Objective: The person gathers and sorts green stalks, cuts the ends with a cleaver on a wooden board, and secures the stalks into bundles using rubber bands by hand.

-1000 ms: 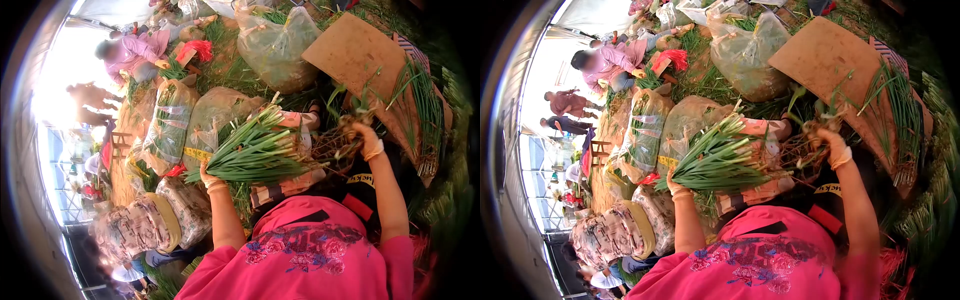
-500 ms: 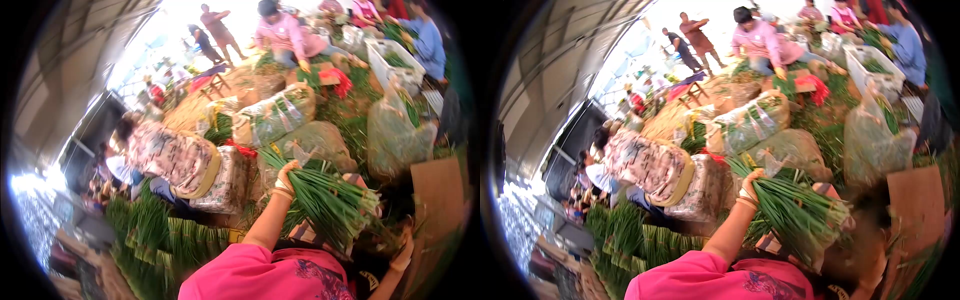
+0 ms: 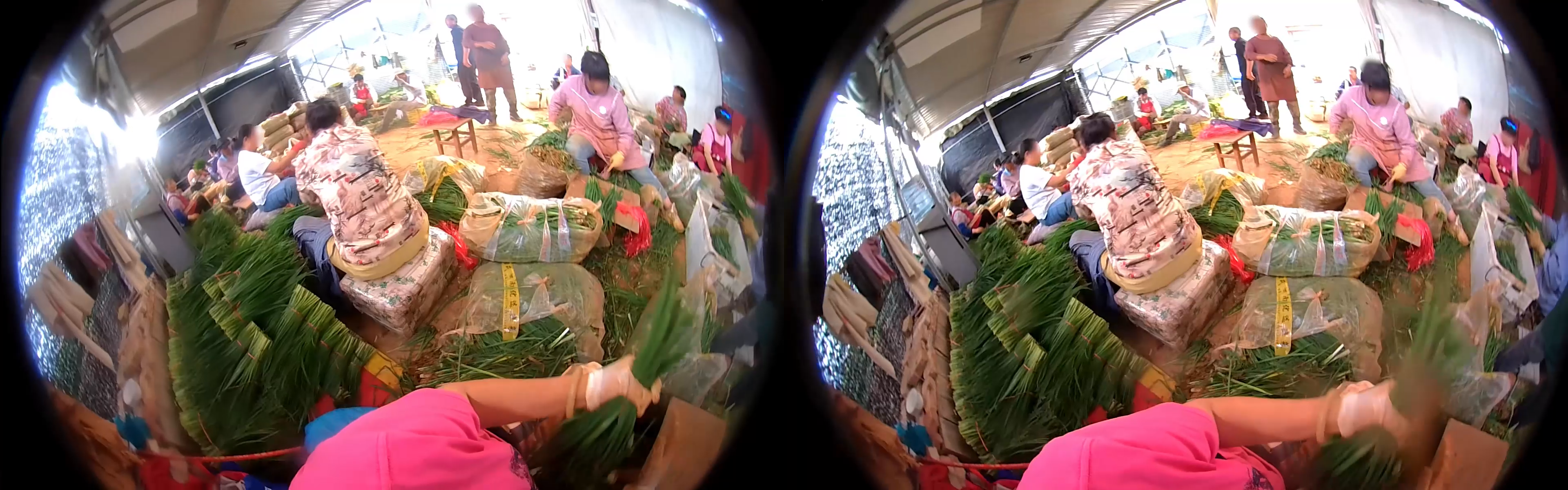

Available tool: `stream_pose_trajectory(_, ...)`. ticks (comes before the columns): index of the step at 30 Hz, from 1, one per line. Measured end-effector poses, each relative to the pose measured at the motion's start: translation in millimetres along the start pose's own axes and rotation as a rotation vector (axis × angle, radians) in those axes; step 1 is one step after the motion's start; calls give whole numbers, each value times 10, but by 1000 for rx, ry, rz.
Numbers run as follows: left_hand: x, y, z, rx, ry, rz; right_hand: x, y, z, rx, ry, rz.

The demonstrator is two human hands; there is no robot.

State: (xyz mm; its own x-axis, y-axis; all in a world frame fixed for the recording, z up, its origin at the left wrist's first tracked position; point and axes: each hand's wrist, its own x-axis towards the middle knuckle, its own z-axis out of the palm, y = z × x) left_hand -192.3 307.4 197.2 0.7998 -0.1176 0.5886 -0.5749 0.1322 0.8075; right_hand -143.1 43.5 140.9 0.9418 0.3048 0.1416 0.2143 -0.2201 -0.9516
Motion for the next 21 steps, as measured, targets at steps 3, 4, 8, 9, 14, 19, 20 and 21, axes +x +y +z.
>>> stream_pose_trajectory(3,-20,83,70,-321,134,-242,-197,37,531,36,-303,146)
stream_pose_trajectory(4,-20,-76,-26,-453,175,-370,-284,132,743,68,-402,226)
stream_pose_trajectory(8,-358,-584,-909,-846,550,-470,-674,924,1103,243,-516,653)
stream_pose_trajectory(9,-469,-602,-1047,-776,752,-481,-754,1126,1123,289,-499,756)
stream_pose_trajectory(14,-966,-1093,-1512,-773,1126,-369,-1129,2134,1041,468,-371,1274)
stream_pose_trajectory(19,-1054,-1165,-1603,-831,1232,-414,-1198,1021,1188,243,-574,651)
stream_pose_trajectory(20,-1053,-1130,-1599,-847,1278,-433,-1142,793,1018,198,-625,892)
stream_pose_trajectory(21,-1080,-1019,-1569,-781,1285,-498,-1116,1227,833,341,-652,915)
